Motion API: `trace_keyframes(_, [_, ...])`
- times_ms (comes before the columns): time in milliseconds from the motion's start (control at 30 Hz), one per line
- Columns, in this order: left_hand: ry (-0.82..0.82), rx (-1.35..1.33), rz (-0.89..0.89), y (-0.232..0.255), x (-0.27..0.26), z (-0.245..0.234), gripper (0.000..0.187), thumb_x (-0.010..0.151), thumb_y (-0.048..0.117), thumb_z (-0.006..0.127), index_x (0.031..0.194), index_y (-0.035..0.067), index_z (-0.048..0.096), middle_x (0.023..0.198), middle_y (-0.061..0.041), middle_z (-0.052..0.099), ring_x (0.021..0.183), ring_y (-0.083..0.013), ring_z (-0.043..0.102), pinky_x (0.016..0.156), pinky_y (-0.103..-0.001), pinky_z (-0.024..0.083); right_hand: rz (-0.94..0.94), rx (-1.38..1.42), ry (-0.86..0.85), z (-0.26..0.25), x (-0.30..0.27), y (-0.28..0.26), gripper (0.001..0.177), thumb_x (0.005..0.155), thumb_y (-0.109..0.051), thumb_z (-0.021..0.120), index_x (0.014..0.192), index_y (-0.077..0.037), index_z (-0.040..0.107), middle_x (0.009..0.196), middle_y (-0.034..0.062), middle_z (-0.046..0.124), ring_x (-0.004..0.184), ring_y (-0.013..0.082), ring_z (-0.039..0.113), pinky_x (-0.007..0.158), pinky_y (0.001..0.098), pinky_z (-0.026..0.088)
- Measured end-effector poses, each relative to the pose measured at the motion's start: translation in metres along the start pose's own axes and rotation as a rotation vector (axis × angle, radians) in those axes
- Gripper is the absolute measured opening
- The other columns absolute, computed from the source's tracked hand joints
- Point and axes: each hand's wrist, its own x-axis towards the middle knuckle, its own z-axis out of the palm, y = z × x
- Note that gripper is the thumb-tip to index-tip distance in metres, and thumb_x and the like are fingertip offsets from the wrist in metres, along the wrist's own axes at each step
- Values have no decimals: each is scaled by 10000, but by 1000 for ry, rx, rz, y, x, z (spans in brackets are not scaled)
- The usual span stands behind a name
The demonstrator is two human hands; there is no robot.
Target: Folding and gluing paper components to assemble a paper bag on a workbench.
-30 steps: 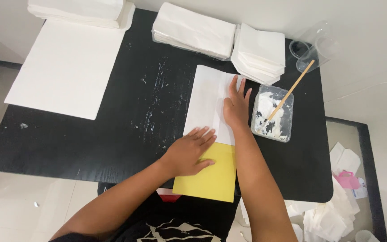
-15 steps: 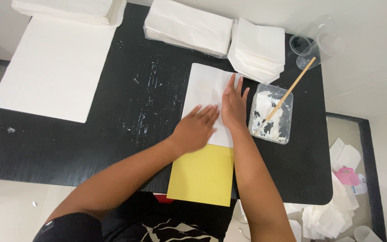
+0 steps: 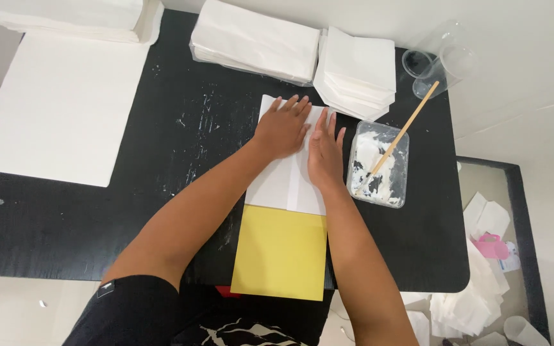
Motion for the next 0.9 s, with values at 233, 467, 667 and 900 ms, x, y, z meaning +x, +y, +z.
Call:
trace_keyframes(233, [-55,103,89,17,-42,-9,673,1065,465,332,1613,76,292,1677,-129,287,1554,-293,244,1279,-510,120,3,53,15,-1,0,2,887,1037,-641,-54,1657,-16,51,1732,179,5,1588,362,-11,1266,513,-135])
trace_keyframes(467, [-88,-26,308,50,-169,-3,849,1014,602,365,1599,3,227,1657,-222,253,1517,-418,245,1239,-580,168,25,65,-1,-1,0,3,911,1018,-659,-74,1656,-20,38,1731,186,-17,1588,360,-37,1259,503,-158])
trace_keyframes(667, [229,-42,350,47,-237,2,846,971,611,527,1567,42,337,1637,-117,347,1501,-320,324,1227,-495,233,132,234,-112,-15,2,-19,1055,803,-821,-36,1637,-177,11,1730,99,-43,1600,246,-94,1268,488,-109])
trace_keyframes(900, [-191,-132,186,27,-248,-34,818,1011,653,331,1615,117,202,1681,-82,215,1539,-294,180,1268,-494,61,-20,39,-99,5,-8,-33,629,1079,-326,481,1641,-124,288,1711,131,196,1586,281,87,1288,475,-72])
